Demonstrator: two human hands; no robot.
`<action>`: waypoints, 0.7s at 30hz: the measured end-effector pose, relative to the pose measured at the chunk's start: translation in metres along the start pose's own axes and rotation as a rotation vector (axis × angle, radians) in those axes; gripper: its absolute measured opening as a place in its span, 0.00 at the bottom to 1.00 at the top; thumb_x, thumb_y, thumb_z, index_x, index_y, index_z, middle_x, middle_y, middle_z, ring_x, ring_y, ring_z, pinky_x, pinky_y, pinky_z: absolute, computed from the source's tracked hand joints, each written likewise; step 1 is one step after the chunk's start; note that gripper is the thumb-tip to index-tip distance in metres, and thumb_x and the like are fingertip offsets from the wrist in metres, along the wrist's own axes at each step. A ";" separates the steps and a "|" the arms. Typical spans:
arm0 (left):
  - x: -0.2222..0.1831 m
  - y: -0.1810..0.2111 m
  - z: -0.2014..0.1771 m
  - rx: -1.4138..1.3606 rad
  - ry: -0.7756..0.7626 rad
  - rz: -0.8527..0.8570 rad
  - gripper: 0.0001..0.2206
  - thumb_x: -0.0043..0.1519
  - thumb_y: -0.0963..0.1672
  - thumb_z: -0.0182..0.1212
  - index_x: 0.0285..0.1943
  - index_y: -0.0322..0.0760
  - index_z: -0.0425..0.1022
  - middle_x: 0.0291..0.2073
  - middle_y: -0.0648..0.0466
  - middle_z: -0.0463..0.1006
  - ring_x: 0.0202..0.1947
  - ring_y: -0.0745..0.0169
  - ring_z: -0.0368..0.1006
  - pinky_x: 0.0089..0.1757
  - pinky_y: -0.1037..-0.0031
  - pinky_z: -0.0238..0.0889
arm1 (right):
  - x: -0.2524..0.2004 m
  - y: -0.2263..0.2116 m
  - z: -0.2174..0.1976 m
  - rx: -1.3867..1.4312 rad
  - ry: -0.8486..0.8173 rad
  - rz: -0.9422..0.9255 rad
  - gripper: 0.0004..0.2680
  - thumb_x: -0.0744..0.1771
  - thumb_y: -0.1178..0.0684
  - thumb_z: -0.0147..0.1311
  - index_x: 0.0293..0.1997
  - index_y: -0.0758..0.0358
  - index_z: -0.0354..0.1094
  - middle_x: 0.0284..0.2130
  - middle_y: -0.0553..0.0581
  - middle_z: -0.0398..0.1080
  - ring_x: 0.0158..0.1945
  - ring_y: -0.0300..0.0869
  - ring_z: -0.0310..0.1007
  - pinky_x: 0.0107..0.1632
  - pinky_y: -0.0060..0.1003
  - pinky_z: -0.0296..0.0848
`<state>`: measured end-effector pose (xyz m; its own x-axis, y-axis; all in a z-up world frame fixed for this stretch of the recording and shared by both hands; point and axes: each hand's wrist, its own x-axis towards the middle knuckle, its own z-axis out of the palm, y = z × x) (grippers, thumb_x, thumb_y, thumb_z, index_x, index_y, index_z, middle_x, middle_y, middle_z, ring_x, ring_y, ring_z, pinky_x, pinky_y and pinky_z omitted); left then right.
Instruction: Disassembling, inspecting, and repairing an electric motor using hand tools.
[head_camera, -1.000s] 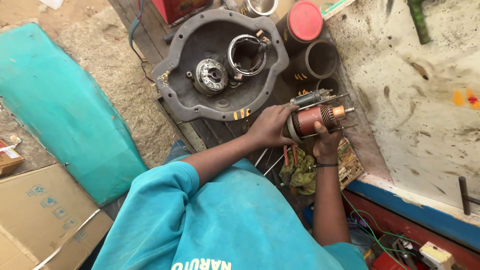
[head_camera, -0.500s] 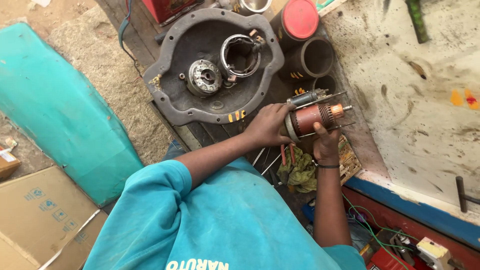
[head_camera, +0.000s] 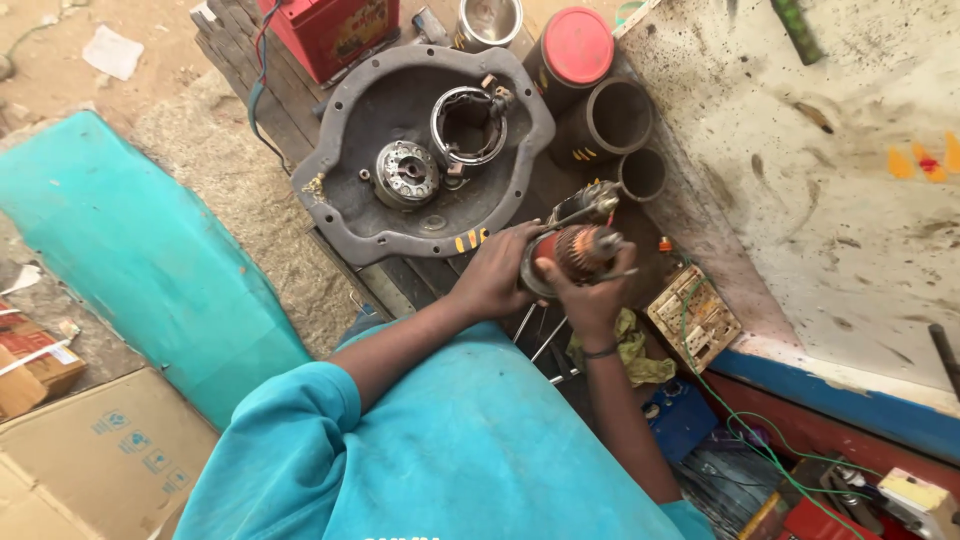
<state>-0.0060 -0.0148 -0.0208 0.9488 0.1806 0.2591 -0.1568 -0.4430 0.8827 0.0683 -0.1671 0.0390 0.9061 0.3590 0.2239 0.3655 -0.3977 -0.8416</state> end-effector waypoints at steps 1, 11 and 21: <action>-0.006 -0.003 0.003 0.004 -0.003 0.001 0.47 0.43 0.51 0.82 0.71 0.32 0.60 0.64 0.40 0.69 0.65 0.39 0.65 0.62 0.56 0.58 | -0.008 0.001 0.001 0.004 0.003 0.001 0.28 0.59 0.49 0.77 0.56 0.63 0.57 0.50 0.60 0.69 0.52 0.44 0.75 0.56 0.41 0.78; -0.011 0.019 0.012 0.131 0.022 -0.009 0.52 0.46 0.49 0.79 0.77 0.28 0.48 0.71 0.36 0.58 0.73 0.35 0.54 0.67 0.51 0.48 | -0.011 0.009 -0.023 0.114 -0.088 -0.006 0.29 0.58 0.39 0.73 0.54 0.65 0.58 0.48 0.60 0.68 0.52 0.42 0.73 0.52 0.40 0.78; 0.002 0.017 0.024 0.053 0.063 -0.052 0.48 0.47 0.50 0.80 0.73 0.29 0.52 0.67 0.36 0.61 0.70 0.35 0.58 0.64 0.53 0.54 | 0.094 -0.013 -0.035 0.237 -0.375 0.135 0.41 0.64 0.14 0.37 0.59 0.74 0.68 0.53 0.70 0.74 0.57 0.53 0.73 0.61 0.43 0.70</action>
<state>0.0000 -0.0426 -0.0146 0.9357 0.2590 0.2394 -0.0917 -0.4768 0.8742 0.1561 -0.1579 0.0884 0.7865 0.6154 -0.0520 0.1512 -0.2735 -0.9499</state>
